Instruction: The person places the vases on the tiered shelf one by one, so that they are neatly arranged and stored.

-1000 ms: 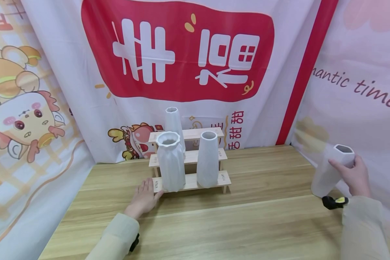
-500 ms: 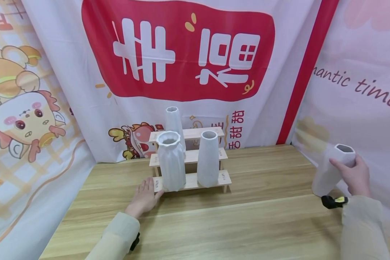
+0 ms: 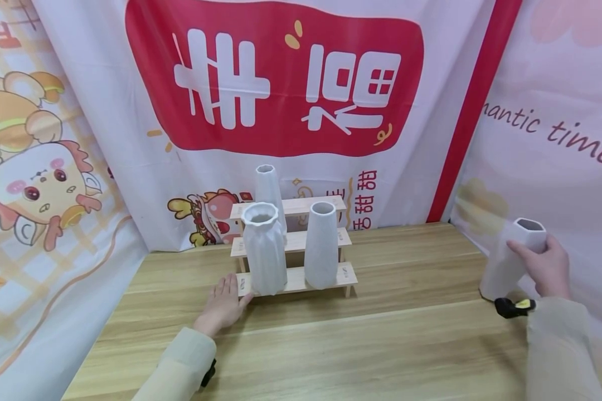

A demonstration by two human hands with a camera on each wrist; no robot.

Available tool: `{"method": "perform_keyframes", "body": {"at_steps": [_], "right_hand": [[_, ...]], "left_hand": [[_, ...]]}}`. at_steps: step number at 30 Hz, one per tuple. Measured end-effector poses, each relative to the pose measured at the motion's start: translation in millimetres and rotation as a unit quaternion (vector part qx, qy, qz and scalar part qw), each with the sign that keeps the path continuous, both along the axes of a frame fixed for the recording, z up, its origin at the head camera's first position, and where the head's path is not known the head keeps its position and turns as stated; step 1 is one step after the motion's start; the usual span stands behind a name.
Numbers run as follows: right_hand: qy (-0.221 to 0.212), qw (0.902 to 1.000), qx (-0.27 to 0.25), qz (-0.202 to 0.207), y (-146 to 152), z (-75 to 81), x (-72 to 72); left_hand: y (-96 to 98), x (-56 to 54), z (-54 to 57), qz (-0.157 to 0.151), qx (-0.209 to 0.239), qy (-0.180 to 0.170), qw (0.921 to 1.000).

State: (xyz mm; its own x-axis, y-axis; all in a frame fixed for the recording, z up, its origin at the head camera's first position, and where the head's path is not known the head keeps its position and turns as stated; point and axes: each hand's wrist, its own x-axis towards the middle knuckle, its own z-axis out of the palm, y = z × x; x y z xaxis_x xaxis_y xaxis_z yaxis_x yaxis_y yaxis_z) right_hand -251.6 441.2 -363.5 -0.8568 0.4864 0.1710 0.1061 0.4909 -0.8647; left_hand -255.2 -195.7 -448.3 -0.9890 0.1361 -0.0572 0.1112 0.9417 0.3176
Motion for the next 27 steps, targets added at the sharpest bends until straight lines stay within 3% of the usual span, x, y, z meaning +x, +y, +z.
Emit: {"method": "perform_keyframes", "body": {"at_steps": [18, 27], "right_hand": [[0.059, 0.9966, 0.052, 0.026, -23.7, 33.3, -12.0], [0.092, 0.9935, 0.036, 0.056, -48.3, 54.6, -22.3]], "left_hand": [[0.0, -0.6, -2.1, -0.002, -0.005, 0.005, 1.0], [0.1, -1.1, -1.2, 0.004, 0.001, -0.001, 1.0]]}}
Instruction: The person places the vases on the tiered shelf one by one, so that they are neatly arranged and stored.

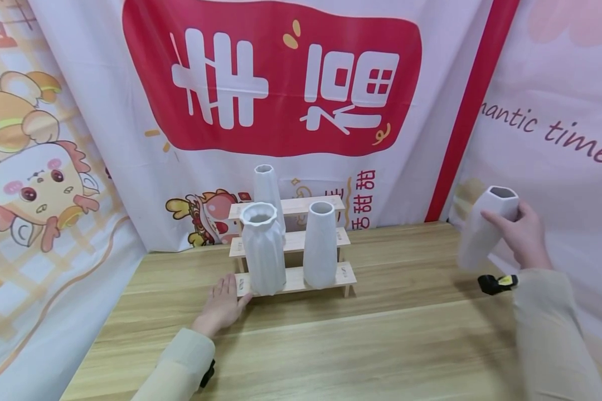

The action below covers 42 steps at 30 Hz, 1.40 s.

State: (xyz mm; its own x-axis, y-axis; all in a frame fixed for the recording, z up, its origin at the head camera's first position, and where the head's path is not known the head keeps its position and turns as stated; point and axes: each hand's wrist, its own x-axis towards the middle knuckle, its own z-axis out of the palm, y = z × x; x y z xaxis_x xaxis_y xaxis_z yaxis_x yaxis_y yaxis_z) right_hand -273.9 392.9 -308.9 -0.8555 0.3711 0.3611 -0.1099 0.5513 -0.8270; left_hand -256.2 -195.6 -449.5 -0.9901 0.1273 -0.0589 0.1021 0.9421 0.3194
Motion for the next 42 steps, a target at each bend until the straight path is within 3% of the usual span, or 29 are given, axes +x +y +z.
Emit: {"method": "perform_keyframes", "body": {"at_steps": [16, 30, 33, 42], "right_hand": [[-0.02, 0.9974, 0.0, 0.069, -54.2, 45.5, -17.7], [-0.017, 0.9921, -0.015, 0.123, -106.6, 71.5, -31.5], [-0.03, 0.9906, -0.022, 0.132, -118.4, 75.5, -32.3], [-0.011, 0.9865, -0.018, 0.162, -155.2, 81.6, -34.9]], "left_hand": [[-0.2, 0.4, -0.2, 0.004, 0.004, -0.002, 1.0], [-2.1, -1.7, -2.7, 0.001, 0.005, 0.004, 1.0], [-2.3, -2.2, -3.0, 0.0, 0.005, 0.004, 1.0], [-2.1, -2.3, -2.9, -0.003, -0.002, 0.005, 1.0]]}}
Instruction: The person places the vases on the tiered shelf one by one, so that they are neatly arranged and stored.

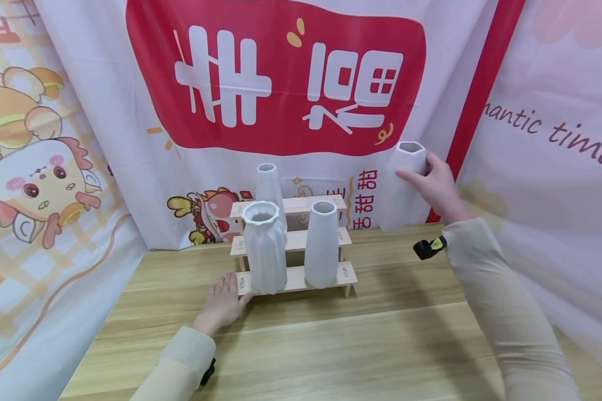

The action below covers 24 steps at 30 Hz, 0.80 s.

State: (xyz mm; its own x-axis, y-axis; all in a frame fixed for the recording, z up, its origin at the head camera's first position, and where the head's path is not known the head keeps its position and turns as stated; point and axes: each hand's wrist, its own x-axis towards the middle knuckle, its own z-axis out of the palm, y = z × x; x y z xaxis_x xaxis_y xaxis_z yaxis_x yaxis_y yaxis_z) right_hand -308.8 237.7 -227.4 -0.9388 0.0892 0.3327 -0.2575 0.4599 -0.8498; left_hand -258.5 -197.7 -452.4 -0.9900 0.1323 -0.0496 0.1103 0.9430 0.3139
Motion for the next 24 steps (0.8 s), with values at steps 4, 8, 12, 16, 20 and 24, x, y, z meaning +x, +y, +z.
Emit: {"method": "perform_keyframes", "body": {"at_steps": [4, 8, 12, 16, 20, 24], "right_hand": [[0.015, 0.9998, -0.001, 0.016, -13.2, 0.1, -5.9], [0.028, 0.9992, 0.0, 0.027, -26.6, 0.0, -12.9], [0.035, 0.9983, -0.001, 0.046, -40.1, -1.0, -17.9], [0.033, 0.9973, -0.005, 0.066, -53.5, -4.5, -20.0], [0.031, 0.9958, -0.016, 0.085, -66.1, -8.2, -20.3], [0.029, 0.9945, -0.027, 0.097, -76.8, -10.8, -20.8]], "left_hand": [[0.3, -0.1, 0.7, 0.0, -0.001, 0.0, 1.0], [0.7, -0.6, 1.4, 0.0, -0.001, 0.001, 1.0], [0.8, -0.5, 1.6, 0.0, 0.003, 0.003, 1.0], [1.0, 0.1, 1.4, 0.0, 0.006, 0.003, 1.0], [1.3, 1.0, 1.9, 0.001, 0.008, 0.0, 1.0], [1.5, 2.2, 3.0, 0.001, 0.008, -0.002, 1.0]]}}
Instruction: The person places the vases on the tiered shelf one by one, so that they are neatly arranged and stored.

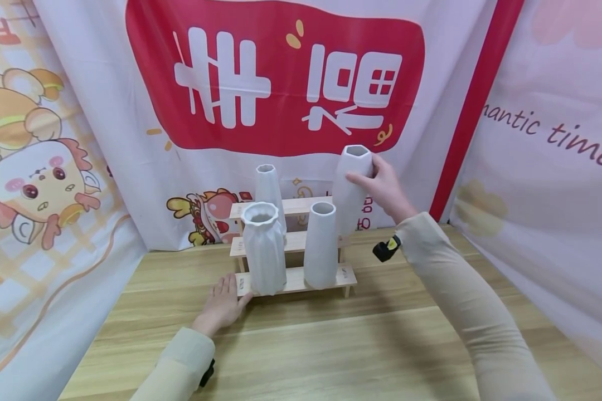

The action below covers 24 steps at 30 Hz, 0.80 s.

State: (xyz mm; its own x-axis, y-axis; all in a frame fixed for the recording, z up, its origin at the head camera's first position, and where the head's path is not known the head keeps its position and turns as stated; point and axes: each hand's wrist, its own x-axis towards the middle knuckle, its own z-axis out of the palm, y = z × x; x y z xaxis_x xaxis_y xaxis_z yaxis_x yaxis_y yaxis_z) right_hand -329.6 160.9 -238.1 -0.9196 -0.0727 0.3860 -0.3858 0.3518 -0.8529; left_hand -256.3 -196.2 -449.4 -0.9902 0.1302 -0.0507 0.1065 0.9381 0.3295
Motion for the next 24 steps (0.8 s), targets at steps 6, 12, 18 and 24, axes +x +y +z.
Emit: {"method": "perform_keyframes", "body": {"at_steps": [6, 12, 18, 24], "right_hand": [[-0.004, 0.9999, -0.013, 0.009, -12.6, -4.0, -5.2], [-0.008, 0.9997, -0.017, 0.016, -23.7, -6.9, -9.2], [-0.019, 0.9995, -0.013, 0.02, -34.2, -9.2, -9.6], [-0.025, 0.9996, -0.008, 0.01, -45.5, -11.6, -14.0]], "left_hand": [[0.2, 1.5, 1.1, -0.002, -0.006, 0.005, 1.0], [-0.1, 0.9, -0.8, -0.004, -0.01, 0.011, 0.9999], [0.0, 0.4, -2.0, -0.004, -0.01, 0.01, 0.9999], [0.5, 0.5, -0.2, -0.002, -0.008, 0.007, 0.9999]]}}
